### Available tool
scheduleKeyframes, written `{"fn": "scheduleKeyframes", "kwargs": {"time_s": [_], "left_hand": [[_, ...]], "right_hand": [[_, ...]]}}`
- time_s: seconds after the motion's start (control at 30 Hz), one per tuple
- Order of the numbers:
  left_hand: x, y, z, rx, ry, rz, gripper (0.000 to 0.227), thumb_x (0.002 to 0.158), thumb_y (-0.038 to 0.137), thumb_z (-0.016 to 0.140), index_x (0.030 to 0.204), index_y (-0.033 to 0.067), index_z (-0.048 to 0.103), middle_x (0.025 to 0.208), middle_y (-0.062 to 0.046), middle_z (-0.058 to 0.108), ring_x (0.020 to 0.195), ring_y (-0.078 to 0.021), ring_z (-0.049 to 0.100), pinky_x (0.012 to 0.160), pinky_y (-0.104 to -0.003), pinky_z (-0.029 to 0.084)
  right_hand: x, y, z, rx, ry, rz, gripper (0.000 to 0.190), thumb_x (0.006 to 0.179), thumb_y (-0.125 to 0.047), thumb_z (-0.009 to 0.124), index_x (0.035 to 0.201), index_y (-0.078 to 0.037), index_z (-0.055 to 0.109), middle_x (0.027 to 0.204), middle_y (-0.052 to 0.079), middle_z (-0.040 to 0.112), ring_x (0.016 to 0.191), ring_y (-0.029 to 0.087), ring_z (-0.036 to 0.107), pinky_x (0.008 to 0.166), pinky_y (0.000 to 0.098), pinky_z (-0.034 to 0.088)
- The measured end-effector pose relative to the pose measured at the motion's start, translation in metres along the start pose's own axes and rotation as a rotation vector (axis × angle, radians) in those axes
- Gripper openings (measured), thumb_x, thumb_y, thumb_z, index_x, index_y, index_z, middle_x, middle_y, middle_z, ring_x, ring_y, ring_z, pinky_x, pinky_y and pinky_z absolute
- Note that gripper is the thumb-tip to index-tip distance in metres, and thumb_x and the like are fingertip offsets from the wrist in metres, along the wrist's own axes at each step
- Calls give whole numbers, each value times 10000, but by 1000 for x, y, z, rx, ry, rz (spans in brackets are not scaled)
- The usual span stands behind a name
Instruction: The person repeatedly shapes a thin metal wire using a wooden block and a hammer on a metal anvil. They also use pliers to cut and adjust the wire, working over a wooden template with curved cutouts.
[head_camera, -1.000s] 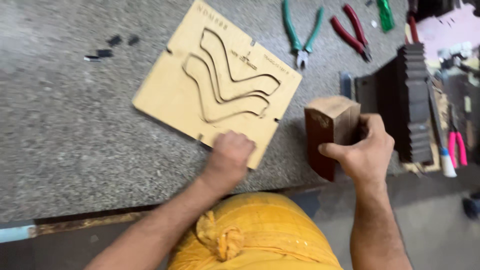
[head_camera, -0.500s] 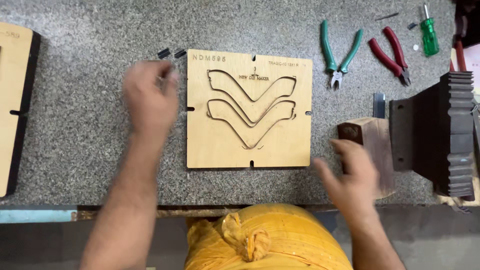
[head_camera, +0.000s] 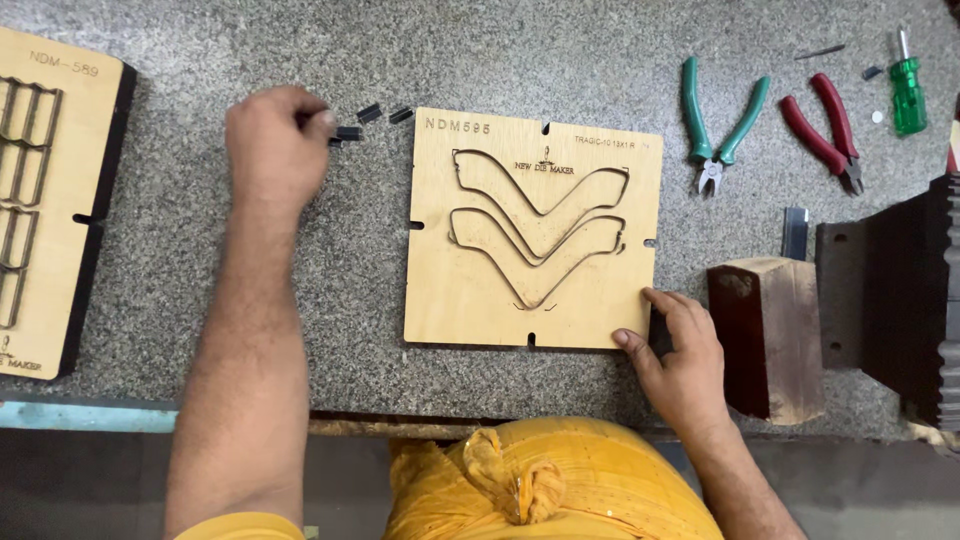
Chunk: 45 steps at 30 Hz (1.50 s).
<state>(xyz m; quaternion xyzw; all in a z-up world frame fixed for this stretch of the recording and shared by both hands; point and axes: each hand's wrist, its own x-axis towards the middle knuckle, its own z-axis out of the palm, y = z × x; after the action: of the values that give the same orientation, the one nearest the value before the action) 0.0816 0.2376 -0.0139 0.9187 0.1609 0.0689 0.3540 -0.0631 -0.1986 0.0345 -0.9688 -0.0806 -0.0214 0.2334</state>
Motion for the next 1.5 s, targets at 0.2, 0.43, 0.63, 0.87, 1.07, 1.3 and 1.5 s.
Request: {"fn": "scheduleKeyframes", "kwargs": {"time_s": [0.2,0.43,0.63,0.87,1.07,1.3,1.5], "left_hand": [[0,19,15,349,10,-70,435,772,439,929,905,53,780,970,-151,711,1065,-348,581,954,-572,366],[-4,8,25,242,133,230,254,835,179,958,907,48,752,872,-89,736,916,-317,668,875,-566,451],[-54,49,0,-268,0,184,403,860,-9,809,1242,67,706,861,-36,700,773,-108,658,675,-261,531],[-139,91,-2,-313,-519,-63,149,830,51,818,971,78,782,848,-26,769,721,-91,659,629,-264,553],[-165,113,14,-355,-673,-80,204,808,40,806,999,62,740,838,-37,777,752,-96,721,683,-260,610],[-176,108,38,-467,-620,231,251,903,11,725,1128,22,613,982,-79,750,928,-146,760,805,-262,633],[-168,96,51,-266,-390,820,195,910,-14,705,1087,31,637,948,-97,706,898,-263,657,819,-392,544]], "right_hand": [[6,1,3,6,17,-34,544,793,-224,848,1249,-2,649,1239,211,648,1163,403,623,986,451,513],[2,6,5,27,14,-44,539,817,-196,839,1266,5,622,1252,203,635,1183,402,603,1002,453,499],[5,3,1,18,-8,-36,525,837,-132,818,1300,-3,604,1249,191,627,1164,396,582,1002,465,482],[16,6,-3,7,-31,-55,513,839,-68,807,1309,-17,608,1220,190,617,1142,409,570,991,480,477],[15,7,-2,15,-29,-64,506,852,-68,808,1311,-17,603,1213,185,617,1130,405,573,977,474,481],[14,8,-2,14,-43,-63,521,883,-82,802,1347,-7,580,1255,190,597,1148,390,566,987,477,478],[12,12,0,18,-36,-65,526,880,-68,805,1352,-11,580,1268,191,597,1159,391,562,1000,475,476]]}}
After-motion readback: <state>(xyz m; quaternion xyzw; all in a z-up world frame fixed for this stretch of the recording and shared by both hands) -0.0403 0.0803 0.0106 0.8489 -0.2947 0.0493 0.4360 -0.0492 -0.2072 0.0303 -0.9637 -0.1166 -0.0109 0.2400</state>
